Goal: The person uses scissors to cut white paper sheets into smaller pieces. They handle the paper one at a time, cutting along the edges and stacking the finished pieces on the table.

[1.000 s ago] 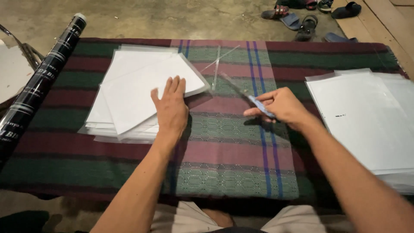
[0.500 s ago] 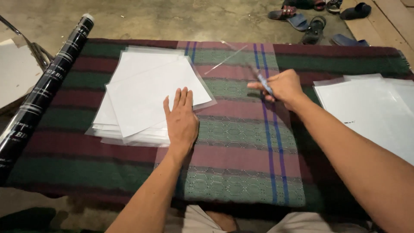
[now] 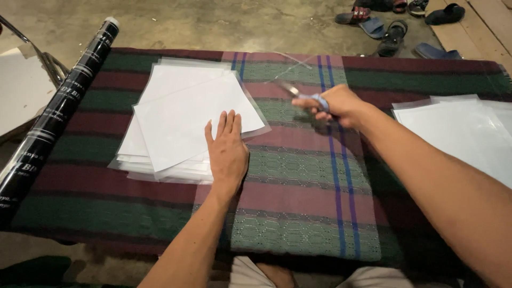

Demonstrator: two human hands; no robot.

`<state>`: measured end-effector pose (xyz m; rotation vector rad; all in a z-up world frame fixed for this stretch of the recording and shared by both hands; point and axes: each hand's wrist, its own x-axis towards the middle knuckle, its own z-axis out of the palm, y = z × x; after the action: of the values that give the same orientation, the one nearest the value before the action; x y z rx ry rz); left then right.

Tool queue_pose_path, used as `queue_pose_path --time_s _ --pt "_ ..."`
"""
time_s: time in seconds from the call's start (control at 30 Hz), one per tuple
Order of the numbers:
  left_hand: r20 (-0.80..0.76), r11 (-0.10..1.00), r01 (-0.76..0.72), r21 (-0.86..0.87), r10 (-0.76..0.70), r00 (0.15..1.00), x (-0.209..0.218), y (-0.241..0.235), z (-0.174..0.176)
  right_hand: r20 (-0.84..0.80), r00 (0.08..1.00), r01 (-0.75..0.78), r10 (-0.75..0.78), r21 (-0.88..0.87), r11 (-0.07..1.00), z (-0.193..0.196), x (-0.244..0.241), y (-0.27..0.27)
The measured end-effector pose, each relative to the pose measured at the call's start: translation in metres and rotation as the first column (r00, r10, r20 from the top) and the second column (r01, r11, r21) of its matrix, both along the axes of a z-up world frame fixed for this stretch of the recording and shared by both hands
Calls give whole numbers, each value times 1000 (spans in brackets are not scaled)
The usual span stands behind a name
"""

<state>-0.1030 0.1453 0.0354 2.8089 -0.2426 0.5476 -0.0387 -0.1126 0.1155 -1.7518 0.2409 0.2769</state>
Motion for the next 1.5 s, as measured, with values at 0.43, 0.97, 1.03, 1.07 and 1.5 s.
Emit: queue_pose_path --time_s 0.43,0.97,1.03,1.07,1.5 --pt "16 1000 -3 23 2 1000 -3 0 4 106 974 189 -198 82 978 7 -14 13" --pt "-21 997 -44 63 46 999 1 -2 -1 -29 964 265 -265 220 939 -40 67 5" --pt "-27 996 -52 75 54 998 1 -2 -1 -31 966 258 -257 211 943 -44 75 1" --pt "-12 997 -44 62 45 999 1 -1 -1 19 971 231 -238 185 955 -38 69 3" --pt "13 997 -30 76 29 999 2 -1 -2 183 929 292 -323 178 940 -4 46 7"
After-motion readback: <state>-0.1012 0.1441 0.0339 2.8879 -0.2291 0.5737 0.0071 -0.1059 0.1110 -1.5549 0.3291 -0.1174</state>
